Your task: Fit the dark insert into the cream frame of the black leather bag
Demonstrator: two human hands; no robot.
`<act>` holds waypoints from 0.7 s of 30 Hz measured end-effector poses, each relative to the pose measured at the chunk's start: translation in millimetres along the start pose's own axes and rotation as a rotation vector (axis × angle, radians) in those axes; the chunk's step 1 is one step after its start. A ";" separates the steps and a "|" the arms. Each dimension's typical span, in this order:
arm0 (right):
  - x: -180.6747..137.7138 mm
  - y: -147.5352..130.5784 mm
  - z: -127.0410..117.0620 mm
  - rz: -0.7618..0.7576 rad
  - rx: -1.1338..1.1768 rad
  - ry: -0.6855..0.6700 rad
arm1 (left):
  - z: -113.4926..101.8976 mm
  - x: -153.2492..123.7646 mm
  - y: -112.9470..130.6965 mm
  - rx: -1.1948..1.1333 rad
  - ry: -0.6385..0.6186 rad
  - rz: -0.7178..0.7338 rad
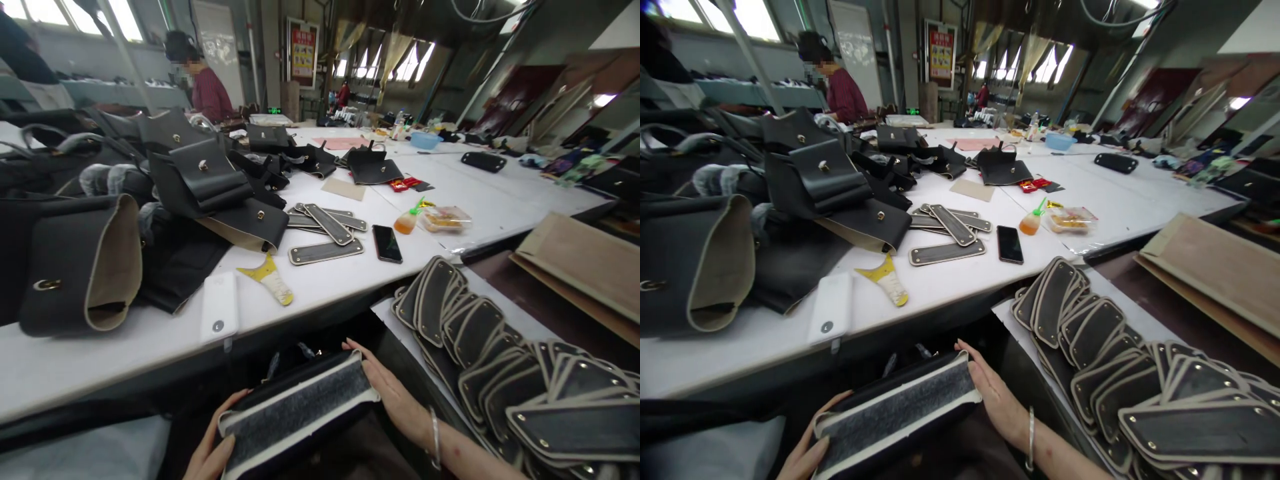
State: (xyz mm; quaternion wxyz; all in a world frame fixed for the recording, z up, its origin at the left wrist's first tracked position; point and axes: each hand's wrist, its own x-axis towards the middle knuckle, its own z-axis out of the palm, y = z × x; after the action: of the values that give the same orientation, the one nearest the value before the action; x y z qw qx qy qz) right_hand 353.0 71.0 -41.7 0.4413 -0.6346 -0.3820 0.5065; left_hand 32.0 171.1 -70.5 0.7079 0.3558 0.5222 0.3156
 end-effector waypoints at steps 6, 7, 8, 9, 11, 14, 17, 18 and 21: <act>-1.7 10.5 7.2 -0.030 0.253 0.034 | 6.1 -0.2 6.2 -0.193 -0.017 -0.070; -3.3 11.0 9.0 -0.028 0.298 0.044 | 7.2 -3.6 7.3 -0.236 -0.033 -0.056; -5.4 11.0 11.1 -0.023 0.345 0.053 | 8.1 -8.6 8.4 -0.284 -0.063 -0.048; -7.8 10.4 13.3 -0.013 0.393 0.062 | 8.9 -14.6 9.4 -0.330 -0.100 -0.048; -12.3 7.9 17.1 0.024 0.481 0.082 | 10.6 -27.3 11.3 -0.377 -0.139 -0.056; -14.2 3.9 18.0 0.086 0.535 0.112 | 13.5 -39.2 13.8 -0.362 -0.095 -0.001; -9.6 4.1 13.3 0.079 0.445 0.102 | 15.1 -39.6 15.1 -0.309 -0.084 0.033; -7.7 5.1 11.2 0.060 0.388 0.093 | 15.1 -38.2 14.8 -0.284 -0.088 0.043; -3.9 9.0 5.3 0.002 0.216 0.084 | 13.6 -32.3 10.8 -0.211 -0.080 0.117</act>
State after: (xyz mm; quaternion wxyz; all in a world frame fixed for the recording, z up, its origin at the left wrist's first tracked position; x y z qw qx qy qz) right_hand 347.4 65.4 -49.5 0.5222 -0.6044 -0.3058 0.5181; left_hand 36.1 148.2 -42.2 0.7419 0.3217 0.4359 0.3951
